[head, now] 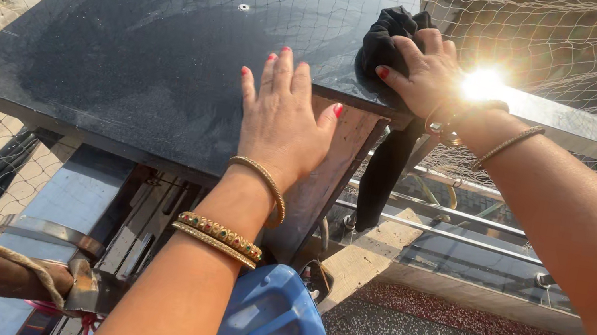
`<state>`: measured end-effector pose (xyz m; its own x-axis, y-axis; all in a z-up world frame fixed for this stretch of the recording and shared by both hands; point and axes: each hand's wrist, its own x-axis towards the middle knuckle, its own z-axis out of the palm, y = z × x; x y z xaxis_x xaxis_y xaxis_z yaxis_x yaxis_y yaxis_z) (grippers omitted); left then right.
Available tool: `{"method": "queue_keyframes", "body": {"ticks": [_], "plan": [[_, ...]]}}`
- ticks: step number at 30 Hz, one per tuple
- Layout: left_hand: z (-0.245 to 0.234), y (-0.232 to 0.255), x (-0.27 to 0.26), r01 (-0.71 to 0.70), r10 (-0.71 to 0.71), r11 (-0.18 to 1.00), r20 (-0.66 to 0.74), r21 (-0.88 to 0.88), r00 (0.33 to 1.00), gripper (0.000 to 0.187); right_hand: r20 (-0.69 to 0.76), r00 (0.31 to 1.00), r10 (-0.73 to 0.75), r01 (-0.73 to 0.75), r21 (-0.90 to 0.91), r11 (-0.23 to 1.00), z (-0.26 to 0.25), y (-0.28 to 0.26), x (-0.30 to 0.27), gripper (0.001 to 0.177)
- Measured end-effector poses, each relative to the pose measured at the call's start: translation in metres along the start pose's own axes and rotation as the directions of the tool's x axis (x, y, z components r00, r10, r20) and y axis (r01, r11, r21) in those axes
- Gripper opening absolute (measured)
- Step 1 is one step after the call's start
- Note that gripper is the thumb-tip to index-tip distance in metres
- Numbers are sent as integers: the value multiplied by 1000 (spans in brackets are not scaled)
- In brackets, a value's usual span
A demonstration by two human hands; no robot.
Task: The person wipes a metal railing and adjacent surfaces with a dark cloth. They clean along the railing, a nearby wooden plank, and a vertical post, moving the cloth repeatedly across these areas.
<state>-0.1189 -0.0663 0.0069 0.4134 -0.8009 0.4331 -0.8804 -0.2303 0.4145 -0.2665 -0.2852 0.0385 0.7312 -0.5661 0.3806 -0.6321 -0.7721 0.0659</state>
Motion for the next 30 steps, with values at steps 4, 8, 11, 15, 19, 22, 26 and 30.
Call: {"method": "queue_keyframes", "body": {"ticks": [4,8,11,15,19,22,26,30], "plan": [[32,56,10,-139,139,990,39,19,990,80,14,995,-99,97,69,993,-2,15,0,58],[59,79,13,-135,134,991,72,9,988,80,4,968,-251,242,249,938,-4,41,0,52],[76,90,21,-184,181,982,-53,-54,982,74,35,960,-277,252,318,914,-16,66,-5,51],[96,105,29,-305,254,936,-263,-174,931,57,45,974,-221,193,342,920,-38,96,-30,44],[119,126,45,-370,269,900,-373,-232,888,54,182,975,126,-189,387,903,-52,126,-65,42],[133,142,55,-421,311,862,-361,-282,879,65,193,951,240,-303,453,839,-56,143,-88,41],[147,177,54,-527,413,670,-327,-523,850,92,181,946,270,-278,881,382,-53,157,-111,37],[162,201,65,-581,507,599,-300,-551,808,110,297,907,297,-316,949,15,-55,164,-121,35]]}}
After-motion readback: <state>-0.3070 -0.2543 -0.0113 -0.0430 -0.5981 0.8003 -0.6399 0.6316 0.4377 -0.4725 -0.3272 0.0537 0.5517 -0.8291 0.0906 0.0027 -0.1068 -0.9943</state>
